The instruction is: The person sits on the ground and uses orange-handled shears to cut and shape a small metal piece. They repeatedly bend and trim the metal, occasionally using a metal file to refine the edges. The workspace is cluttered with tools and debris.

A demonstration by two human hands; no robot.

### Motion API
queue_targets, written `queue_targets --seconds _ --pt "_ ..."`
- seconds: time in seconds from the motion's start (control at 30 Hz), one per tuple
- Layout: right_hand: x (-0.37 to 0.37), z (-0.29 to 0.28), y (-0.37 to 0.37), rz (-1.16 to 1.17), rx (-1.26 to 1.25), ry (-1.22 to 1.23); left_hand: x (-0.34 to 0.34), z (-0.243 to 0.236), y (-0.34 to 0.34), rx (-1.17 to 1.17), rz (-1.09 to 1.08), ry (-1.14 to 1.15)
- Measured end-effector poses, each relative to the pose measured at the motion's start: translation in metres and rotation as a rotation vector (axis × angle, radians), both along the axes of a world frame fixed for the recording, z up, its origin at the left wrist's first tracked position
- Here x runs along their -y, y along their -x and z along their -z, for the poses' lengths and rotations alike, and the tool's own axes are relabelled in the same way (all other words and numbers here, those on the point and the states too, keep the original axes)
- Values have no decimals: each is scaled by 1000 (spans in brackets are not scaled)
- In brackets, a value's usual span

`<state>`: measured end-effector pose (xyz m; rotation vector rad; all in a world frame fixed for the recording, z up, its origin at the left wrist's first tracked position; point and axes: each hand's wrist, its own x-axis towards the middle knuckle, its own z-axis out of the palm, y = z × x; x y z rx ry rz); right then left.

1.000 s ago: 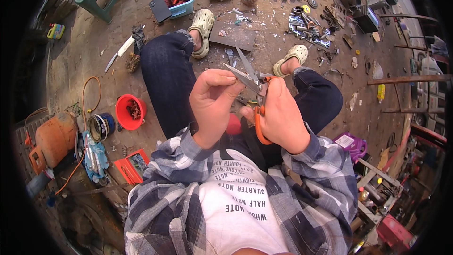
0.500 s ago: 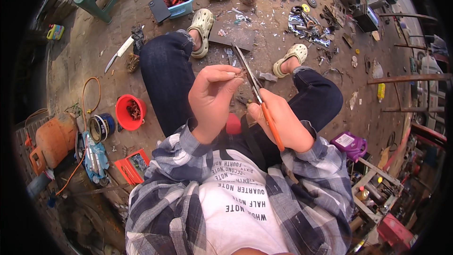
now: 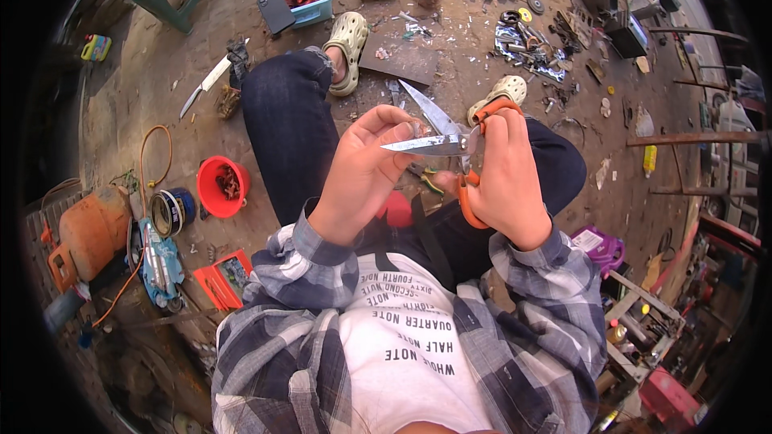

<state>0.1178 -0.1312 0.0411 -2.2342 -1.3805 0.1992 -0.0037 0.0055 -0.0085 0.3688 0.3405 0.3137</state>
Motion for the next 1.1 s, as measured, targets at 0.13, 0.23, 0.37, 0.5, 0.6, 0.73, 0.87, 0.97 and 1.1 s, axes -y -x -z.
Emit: queue_targets --seconds 0.13,0.23,0.37,0.5,0.6,0.73,0.87,0.97,1.1 --pt "0 -7 -3 -44 -15 66 -1 -2 0 8 -12 -47" --pt "1 -9 -2 -44 -98 96 -1 -3 -1 16 -18 -74" --pt "2 -10 0 -33 -148 131 -2 -1 -1 9 -16 -85" --pt "3 -8 -1 -50 -176 135 -5 3 1 54 -2 -50" --pt "4 -7 0 -55 -123 100 -4 2 1 35 -19 -87" --pt "4 -7 0 -37 -81 135 -4 2 0 34 -77 -180" --pt "6 -4 2 -22 -36 132 -3 -1 -1 53 -141 -293" --pt "7 -4 3 -14 -123 249 3 -4 1 6 -143 -388" --pt "7 -7 2 -54 -209 200 1 -2 -1 42 -149 -254"
